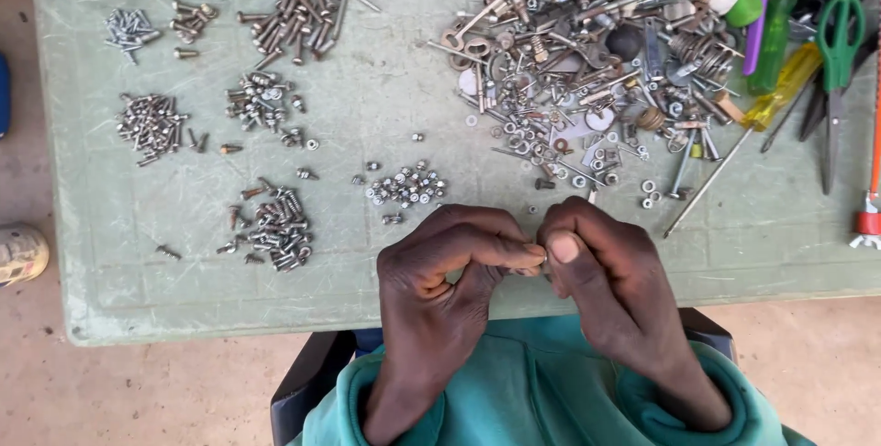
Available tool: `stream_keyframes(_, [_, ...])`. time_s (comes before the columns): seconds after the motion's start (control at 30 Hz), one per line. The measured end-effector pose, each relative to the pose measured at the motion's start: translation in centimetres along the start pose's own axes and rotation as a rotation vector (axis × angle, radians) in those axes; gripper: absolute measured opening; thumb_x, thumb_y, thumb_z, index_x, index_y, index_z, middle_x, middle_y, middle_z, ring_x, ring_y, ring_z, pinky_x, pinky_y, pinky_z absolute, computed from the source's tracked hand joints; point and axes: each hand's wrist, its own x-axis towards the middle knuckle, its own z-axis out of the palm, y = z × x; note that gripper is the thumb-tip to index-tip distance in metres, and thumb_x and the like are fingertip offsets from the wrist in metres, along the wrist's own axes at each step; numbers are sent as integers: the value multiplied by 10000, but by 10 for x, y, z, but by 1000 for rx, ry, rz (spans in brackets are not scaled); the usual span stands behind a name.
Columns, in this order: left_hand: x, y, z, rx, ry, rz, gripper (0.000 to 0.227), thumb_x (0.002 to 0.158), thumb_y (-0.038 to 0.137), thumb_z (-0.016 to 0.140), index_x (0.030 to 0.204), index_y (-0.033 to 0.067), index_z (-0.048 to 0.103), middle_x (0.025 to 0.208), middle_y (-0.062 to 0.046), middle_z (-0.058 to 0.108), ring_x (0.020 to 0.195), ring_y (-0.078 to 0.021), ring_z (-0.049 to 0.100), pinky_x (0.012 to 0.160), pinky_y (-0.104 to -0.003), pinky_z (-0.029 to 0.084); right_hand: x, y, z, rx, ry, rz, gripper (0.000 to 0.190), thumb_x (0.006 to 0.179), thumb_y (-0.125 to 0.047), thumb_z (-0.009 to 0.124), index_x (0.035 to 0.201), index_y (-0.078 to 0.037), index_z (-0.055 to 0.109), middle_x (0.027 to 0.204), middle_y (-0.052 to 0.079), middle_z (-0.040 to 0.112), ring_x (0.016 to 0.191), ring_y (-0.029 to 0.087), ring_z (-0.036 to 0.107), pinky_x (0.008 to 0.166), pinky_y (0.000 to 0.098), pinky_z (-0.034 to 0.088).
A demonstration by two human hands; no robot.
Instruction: The person repeatedly picks a small screw and a nut from piles on a table, threads the nut onto the screw by hand, and places the assembled pair back on the table. The process is repeated multiple times with consistent hand movements and no tools used.
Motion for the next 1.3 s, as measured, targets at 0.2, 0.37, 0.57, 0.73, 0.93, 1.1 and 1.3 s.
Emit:
stream_keyframes(0.2, [1, 3, 0, 65, -36, -31, 181, 1035, 207, 585, 1003, 125, 743, 1010, -46, 755, 996, -191, 729, 898, -302, 605, -1, 11, 0, -44, 47, -63, 420, 1046, -408, 412, 808, -87, 543, 701, 5, 534, 589, 116, 472, 556, 267, 370])
stream_keyframes(0.37, [2, -1, 1, 56, 8, -137, 111, 967, 97, 677, 886, 86, 753, 895, -26, 763, 831, -129, 731, 783, -237, 581, -2, 24, -2, -240, 109, -274, 292, 1031, -258, 472, 915, -24, 603, 816, 74, 607, 699, 201, 578, 653, 316, 453])
stream_keyframes(0.57, [4, -2, 1, 87, -51, -78, 114, 1004, 174, 623, 971, 102, 705, 907, -26, 721, 850, -155, 703, 797, -272, 563, -1, 22, 1, -225, 120, -266, 280, 1033, -242, 454, 892, -28, 567, 781, 71, 567, 646, 193, 514, 619, 310, 409])
stream_keyframes(0.73, [6, 6, -5, 60, -93, -104, 97, 985, 165, 646, 986, 103, 722, 1009, -37, 737, 907, -163, 711, 840, -283, 579, 3, 22, -1, -221, 137, -283, 254, 1031, -214, 479, 910, -16, 583, 813, 81, 593, 712, 213, 557, 684, 321, 446])
stream_keyframes(0.93, [6, 3, -2, 32, -38, -48, 92, 983, 59, 633, 969, 88, 719, 950, -52, 733, 902, -173, 709, 838, -279, 579, 5, 21, 3, -145, 102, -288, 254, 1030, -237, 488, 935, -20, 582, 833, 83, 598, 731, 206, 570, 694, 318, 459])
stream_keyframes(1.1, [14, 7, -6, 54, -50, 28, 117, 1011, 133, 624, 970, 103, 730, 938, -49, 721, 909, -196, 710, 825, -308, 580, 15, 14, 1, -33, 92, -244, 312, 1036, -325, 469, 889, -62, 551, 776, 46, 533, 673, 169, 481, 630, 307, 381])
stream_keyframes(1.3, [26, 8, -10, 49, -64, -49, 157, 959, 238, 699, 918, 89, 730, 877, -28, 740, 792, -131, 696, 701, -264, 567, 29, 10, -15, -130, 106, -304, 243, 1010, -269, 538, 936, -61, 639, 845, 48, 648, 759, 178, 612, 699, 304, 481])
